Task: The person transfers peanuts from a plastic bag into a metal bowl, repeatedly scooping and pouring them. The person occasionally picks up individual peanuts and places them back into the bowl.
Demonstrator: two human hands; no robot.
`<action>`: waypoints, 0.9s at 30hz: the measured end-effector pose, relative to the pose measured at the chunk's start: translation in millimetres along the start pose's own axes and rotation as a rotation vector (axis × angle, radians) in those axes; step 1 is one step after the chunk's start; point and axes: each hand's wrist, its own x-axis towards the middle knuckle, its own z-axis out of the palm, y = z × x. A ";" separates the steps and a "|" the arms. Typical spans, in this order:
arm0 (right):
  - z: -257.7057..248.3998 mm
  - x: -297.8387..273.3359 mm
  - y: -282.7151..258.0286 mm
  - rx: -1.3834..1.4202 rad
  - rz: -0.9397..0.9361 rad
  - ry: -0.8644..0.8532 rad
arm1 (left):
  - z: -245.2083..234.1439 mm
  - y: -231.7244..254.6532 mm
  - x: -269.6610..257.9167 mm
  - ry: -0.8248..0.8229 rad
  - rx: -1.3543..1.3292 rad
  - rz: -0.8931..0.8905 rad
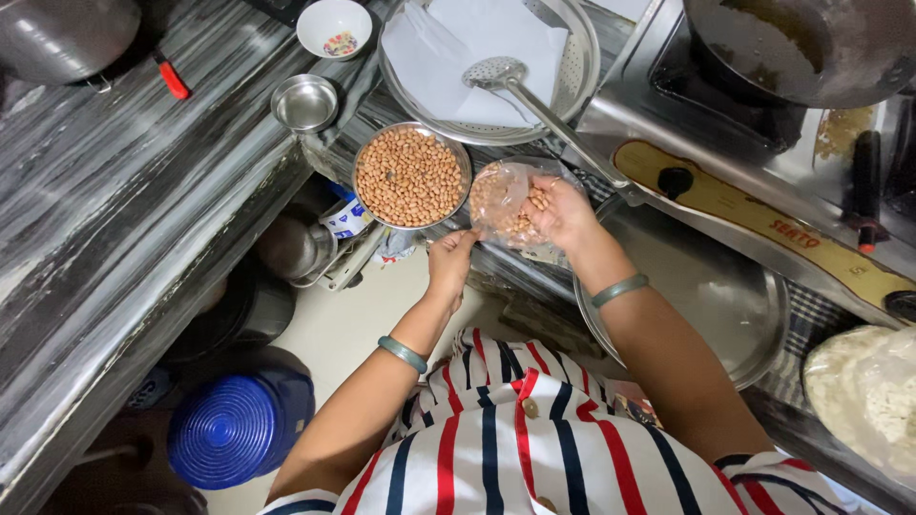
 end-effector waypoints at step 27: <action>18.4 -50.9 -3.5 0.015 -0.024 0.083 | 20.2 35.8 -46.9 -0.155 -0.110 -0.207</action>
